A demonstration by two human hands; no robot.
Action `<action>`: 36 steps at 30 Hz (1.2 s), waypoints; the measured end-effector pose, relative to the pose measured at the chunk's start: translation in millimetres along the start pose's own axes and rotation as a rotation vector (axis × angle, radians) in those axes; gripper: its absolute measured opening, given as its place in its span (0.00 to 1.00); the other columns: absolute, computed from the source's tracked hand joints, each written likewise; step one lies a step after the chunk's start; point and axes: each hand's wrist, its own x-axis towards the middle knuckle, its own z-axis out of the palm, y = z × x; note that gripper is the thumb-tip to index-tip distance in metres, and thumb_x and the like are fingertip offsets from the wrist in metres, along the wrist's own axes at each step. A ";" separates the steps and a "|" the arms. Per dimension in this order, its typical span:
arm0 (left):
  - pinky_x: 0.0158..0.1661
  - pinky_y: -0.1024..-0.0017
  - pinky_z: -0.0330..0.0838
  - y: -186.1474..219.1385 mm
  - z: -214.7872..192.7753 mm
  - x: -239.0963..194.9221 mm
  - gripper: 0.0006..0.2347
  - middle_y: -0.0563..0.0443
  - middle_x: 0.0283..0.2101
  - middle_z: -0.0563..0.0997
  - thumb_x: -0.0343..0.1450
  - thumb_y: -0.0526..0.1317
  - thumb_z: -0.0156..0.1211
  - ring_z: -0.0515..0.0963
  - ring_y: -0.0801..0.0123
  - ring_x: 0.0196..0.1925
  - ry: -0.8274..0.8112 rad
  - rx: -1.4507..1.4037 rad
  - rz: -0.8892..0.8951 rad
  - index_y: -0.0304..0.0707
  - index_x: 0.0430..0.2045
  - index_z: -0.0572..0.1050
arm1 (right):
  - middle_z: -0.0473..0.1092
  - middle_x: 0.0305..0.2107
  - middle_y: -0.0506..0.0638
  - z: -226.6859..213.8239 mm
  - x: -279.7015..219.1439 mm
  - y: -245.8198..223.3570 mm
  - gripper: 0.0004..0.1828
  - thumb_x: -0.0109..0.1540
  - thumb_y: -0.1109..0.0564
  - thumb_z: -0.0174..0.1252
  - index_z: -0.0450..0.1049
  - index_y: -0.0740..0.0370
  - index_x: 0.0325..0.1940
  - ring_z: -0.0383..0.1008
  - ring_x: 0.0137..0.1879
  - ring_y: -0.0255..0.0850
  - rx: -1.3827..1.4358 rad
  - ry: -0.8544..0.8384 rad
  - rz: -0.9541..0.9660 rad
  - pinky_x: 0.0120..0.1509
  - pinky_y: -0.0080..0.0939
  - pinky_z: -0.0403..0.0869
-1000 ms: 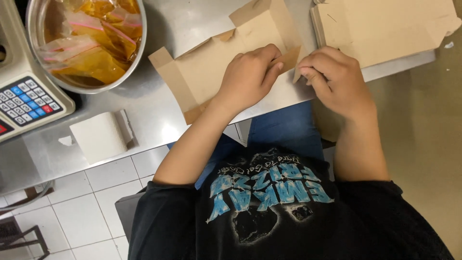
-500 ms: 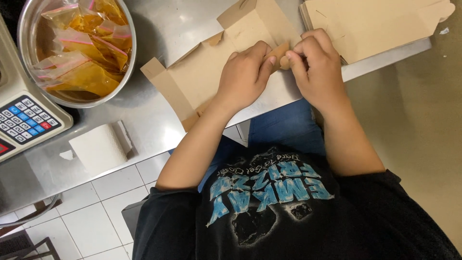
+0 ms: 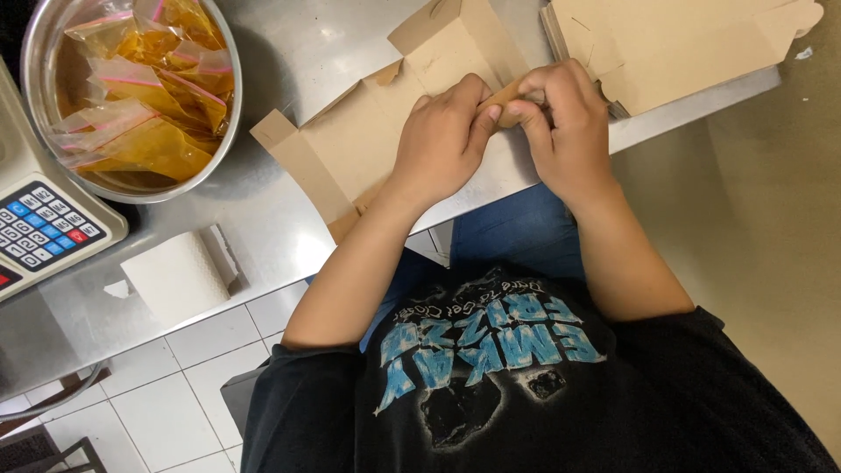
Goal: The person folds flat cardboard pieces into small boxes by hand, tucking and securing the flaps. They then tear a sheet of paper towel, fold it, and place it inside one of the assembled boxes.
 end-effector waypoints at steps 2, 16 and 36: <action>0.33 0.67 0.60 1.9 -2.2 -0.8 0.07 0.54 0.19 0.70 0.70 0.41 0.37 0.70 0.60 0.23 0.007 -0.025 0.007 0.41 0.23 0.58 | 0.62 0.32 0.55 -2.9 -2.5 -0.2 0.05 0.65 0.62 0.47 0.62 0.67 0.40 0.60 0.37 0.44 0.012 -0.020 0.009 0.40 0.40 0.61; 0.35 0.70 0.58 10.6 -8.3 -2.4 0.04 0.58 0.25 0.68 0.70 0.39 0.36 0.68 0.65 0.25 0.000 -0.100 0.078 0.42 0.25 0.59 | 0.63 0.27 0.53 -5.8 -6.2 6.3 0.06 0.63 0.68 0.50 0.63 0.67 0.32 0.63 0.32 0.43 0.022 -0.034 0.010 0.36 0.39 0.62; 0.36 0.69 0.61 13.0 -9.8 -4.2 0.05 0.53 0.23 0.67 0.71 0.37 0.36 0.68 0.63 0.27 0.012 -0.083 0.232 0.40 0.25 0.59 | 0.70 0.29 0.58 -9.6 -11.5 15.3 0.05 0.63 0.73 0.53 0.65 0.72 0.41 0.75 0.38 0.45 0.118 0.024 0.011 0.41 0.36 0.72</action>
